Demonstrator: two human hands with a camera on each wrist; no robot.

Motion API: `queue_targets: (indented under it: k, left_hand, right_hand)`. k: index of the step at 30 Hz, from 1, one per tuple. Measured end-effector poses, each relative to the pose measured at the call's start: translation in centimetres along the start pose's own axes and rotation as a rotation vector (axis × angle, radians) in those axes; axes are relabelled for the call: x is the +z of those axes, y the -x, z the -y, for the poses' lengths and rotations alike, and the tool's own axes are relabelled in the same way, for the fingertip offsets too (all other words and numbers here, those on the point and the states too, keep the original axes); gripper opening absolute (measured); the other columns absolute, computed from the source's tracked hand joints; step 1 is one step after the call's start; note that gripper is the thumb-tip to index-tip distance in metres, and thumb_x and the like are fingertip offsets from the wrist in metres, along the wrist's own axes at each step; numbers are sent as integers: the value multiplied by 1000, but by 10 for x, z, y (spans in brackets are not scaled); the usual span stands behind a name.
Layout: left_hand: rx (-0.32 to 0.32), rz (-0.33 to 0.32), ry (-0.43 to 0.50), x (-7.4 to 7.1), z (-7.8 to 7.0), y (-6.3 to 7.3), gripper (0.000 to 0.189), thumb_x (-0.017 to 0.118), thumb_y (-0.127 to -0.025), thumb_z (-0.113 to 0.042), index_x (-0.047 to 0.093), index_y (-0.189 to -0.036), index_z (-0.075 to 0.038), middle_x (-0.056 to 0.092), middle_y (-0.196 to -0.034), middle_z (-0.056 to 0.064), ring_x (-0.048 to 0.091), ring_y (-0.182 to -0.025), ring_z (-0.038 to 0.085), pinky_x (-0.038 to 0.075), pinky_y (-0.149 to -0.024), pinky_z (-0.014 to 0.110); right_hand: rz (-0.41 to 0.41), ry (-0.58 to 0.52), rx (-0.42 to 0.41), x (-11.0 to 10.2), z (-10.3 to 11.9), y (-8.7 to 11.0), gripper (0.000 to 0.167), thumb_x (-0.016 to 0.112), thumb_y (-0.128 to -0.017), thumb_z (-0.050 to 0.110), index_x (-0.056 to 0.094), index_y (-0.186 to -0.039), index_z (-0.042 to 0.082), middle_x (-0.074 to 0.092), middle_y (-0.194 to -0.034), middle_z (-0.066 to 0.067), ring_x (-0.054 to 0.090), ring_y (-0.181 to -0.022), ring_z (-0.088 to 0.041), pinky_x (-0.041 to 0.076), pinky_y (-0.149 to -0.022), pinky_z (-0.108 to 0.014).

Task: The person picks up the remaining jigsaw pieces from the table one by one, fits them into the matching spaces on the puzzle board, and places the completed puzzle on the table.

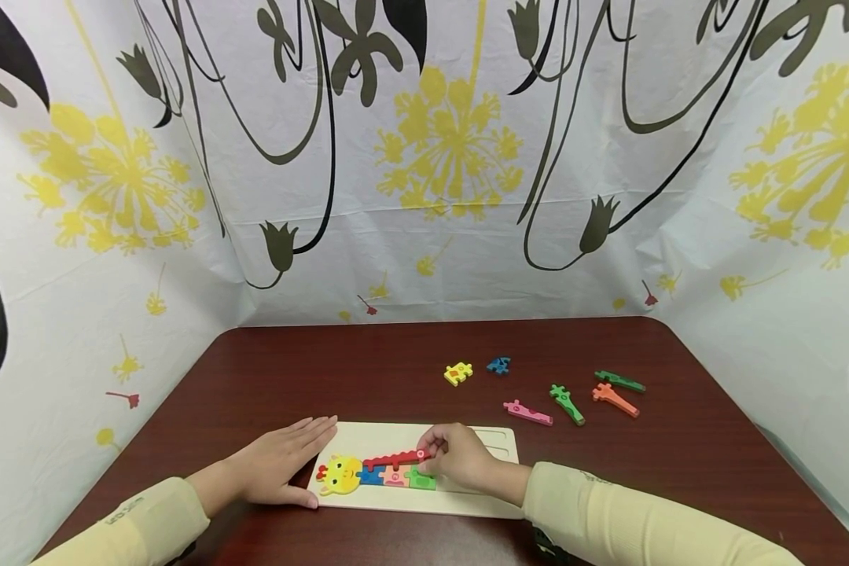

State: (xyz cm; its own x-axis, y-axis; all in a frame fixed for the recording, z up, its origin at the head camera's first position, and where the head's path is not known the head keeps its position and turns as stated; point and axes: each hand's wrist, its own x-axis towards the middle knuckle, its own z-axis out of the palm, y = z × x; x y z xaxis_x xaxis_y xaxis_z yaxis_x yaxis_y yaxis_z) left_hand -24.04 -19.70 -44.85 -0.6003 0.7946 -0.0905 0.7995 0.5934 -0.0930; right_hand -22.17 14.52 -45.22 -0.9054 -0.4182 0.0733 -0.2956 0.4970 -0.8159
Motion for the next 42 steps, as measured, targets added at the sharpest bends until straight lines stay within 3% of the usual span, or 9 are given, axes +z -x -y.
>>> queue_targets:
  k: [42]
  left_hand:
    - [4, 3, -13, 2, 1, -1, 103, 28, -86, -80, 21, -154, -3, 19, -160, 12, 20, -145, 24, 22, -115, 42]
  right_hand:
    - [27, -29, 49, -1, 0, 0, 19, 86, -74, 14, 72, -86, 10, 55, -70, 3, 48, -68, -14, 37, -57, -22]
